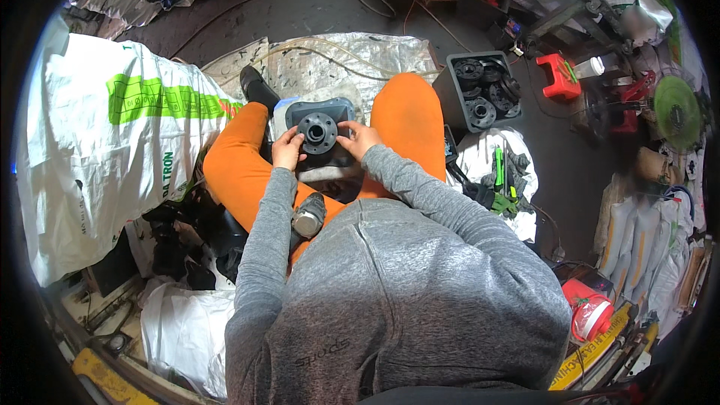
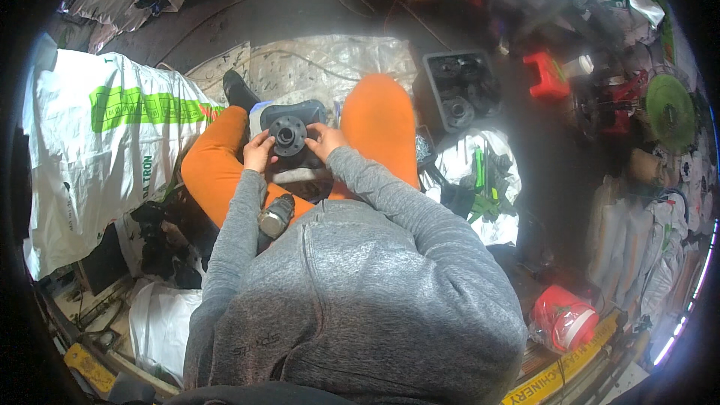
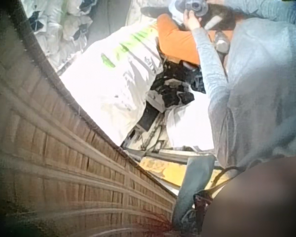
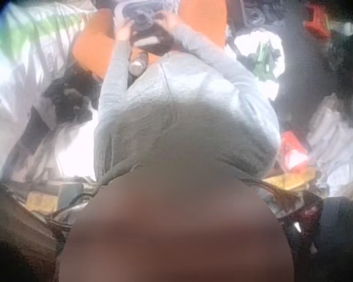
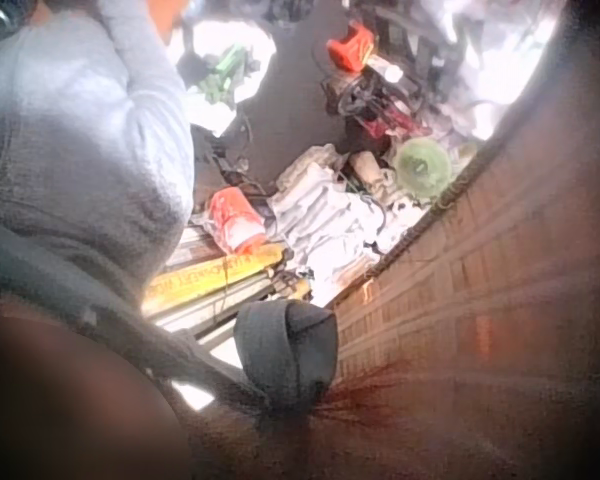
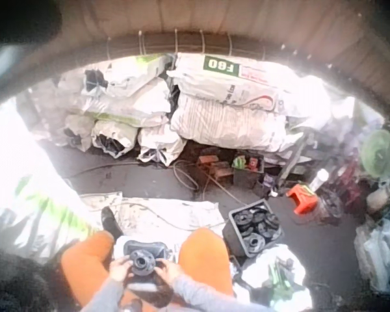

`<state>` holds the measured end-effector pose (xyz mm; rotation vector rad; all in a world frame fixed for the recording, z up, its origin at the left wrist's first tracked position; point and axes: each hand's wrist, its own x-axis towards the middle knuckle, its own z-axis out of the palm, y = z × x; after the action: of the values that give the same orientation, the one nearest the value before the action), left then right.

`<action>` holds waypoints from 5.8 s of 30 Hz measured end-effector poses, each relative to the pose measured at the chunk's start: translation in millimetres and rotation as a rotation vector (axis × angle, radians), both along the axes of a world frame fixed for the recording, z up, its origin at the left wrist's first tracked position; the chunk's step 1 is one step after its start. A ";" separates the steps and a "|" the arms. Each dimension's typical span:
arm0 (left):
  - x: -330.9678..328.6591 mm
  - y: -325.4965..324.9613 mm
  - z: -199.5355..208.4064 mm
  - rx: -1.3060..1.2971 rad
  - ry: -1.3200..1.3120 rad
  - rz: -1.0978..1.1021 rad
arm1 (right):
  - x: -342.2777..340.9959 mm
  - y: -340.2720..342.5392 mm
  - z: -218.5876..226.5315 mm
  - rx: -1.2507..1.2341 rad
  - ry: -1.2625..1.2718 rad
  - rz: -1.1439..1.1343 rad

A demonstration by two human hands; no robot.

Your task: The person sits on the floor and uses a cordless drill to fasten screws into a black plastic mechanical part. They repeatedly pick up screws from a tray, insert them into the part, and tighten them with the drill.

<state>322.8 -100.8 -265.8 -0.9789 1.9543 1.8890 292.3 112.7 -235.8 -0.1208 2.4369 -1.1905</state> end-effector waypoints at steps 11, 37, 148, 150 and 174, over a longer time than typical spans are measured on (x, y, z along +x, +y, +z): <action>131.5 -30.9 180.4 -0.299 0.057 -0.949 | -12.4 37.3 43.1 -1.303 -0.989 -0.532; 92.7 11.8 241.6 -0.638 0.460 -0.695 | 7.8 5.6 79.4 -1.297 -1.198 -0.617; 54.1 -3.3 203.5 -0.615 0.082 -0.586 | 15.3 -16.9 -9.5 -0.487 -0.214 -0.256; 54.8 -1.9 202.1 -0.668 0.059 -0.603 | 16.0 -16.7 -10.6 -0.497 -0.210 -0.244; 12.8 5.6 209.2 -0.738 -0.005 -0.846 | -18.1 -15.0 -22.6 -0.252 -0.338 -0.189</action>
<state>335.6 -95.2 -56.6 -0.1655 2.5297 0.7156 274.2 97.7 -258.4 0.2248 2.0331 -1.4650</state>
